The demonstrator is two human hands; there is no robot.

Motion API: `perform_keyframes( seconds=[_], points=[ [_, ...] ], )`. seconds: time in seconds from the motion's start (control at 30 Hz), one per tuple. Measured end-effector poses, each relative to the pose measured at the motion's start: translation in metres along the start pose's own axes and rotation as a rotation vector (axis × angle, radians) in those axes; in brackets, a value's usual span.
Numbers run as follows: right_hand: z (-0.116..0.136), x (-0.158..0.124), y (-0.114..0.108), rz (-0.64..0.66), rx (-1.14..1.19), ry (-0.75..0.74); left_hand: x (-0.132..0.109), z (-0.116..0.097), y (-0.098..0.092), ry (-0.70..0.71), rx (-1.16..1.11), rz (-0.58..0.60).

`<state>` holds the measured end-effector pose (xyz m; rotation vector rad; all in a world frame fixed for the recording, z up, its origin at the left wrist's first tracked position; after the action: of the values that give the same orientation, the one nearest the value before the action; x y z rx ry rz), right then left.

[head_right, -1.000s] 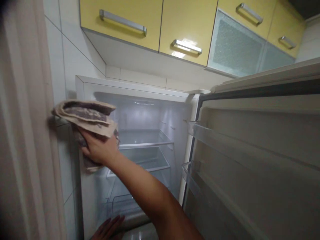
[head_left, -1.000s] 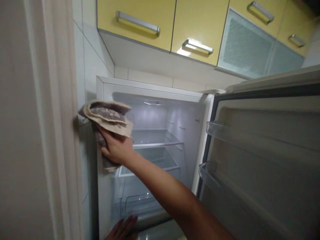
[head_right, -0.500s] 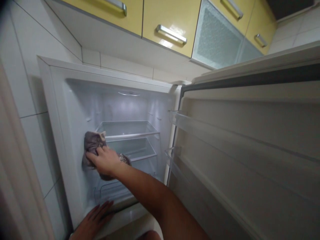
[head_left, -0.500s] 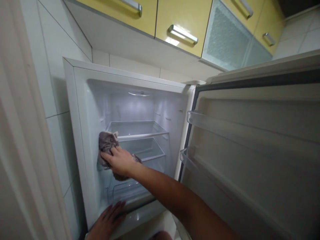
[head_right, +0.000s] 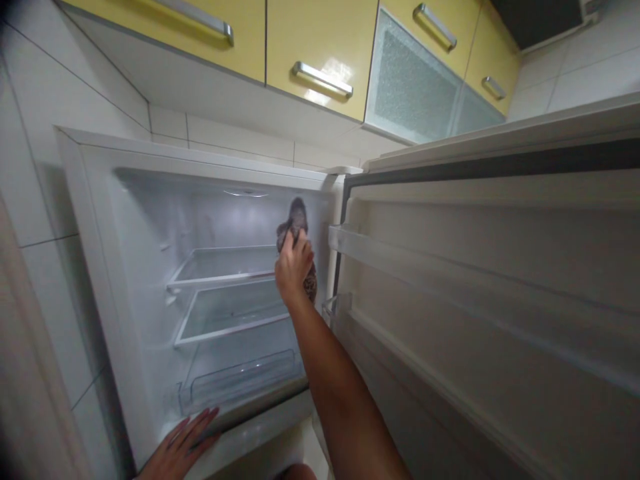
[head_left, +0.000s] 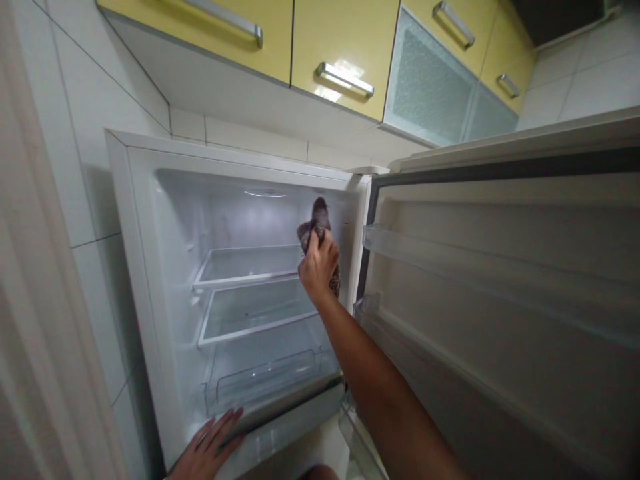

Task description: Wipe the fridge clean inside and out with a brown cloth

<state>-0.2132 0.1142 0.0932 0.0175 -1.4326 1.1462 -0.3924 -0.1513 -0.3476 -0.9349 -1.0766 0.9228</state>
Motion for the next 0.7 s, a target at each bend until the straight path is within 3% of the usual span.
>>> perform_keyframes(
  seconds=[0.07, 0.13, 0.27, 0.37, 0.53, 0.7],
  points=[
    [-0.015, 0.006, 0.002, -0.052, 0.004, 0.195, -0.001, -0.002, 0.002, -0.003, 0.024, -0.027],
    [-0.026, 0.006, 0.016, -0.001, -0.025, 0.245, -0.003, -0.002, 0.007, -0.020, 0.034, -0.021],
    [-0.041, -0.007, 0.057, 0.244, -0.121, 0.155, -0.004, -0.003, 0.013, -0.052, 0.013, 0.015],
    [-0.047, -0.020, 0.072, 0.357, -0.232, 0.044, -0.003, -0.005, 0.008, -0.070, 0.013, 0.009],
    [-0.051, -0.026, 0.069, 0.396, -0.316, -0.061, -0.001, -0.005, 0.004, -0.025, 0.017, 0.007],
    [-0.055, -0.028, 0.061, 0.389, -0.365, -0.122, -0.001, 0.002, 0.016, -0.030, -0.007, 0.066]
  ],
)
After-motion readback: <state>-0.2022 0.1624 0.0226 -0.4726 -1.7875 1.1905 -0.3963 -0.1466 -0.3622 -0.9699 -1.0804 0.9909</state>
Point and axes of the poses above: each hand's wrist, its own x-axis towards the middle knuckle, its own y-axis out of the palm, z = x × y, the point moved 6 cm from there along x, towards the middle knuckle, and after that the axes turned 14 degrees about z, right-handed, at the moved point
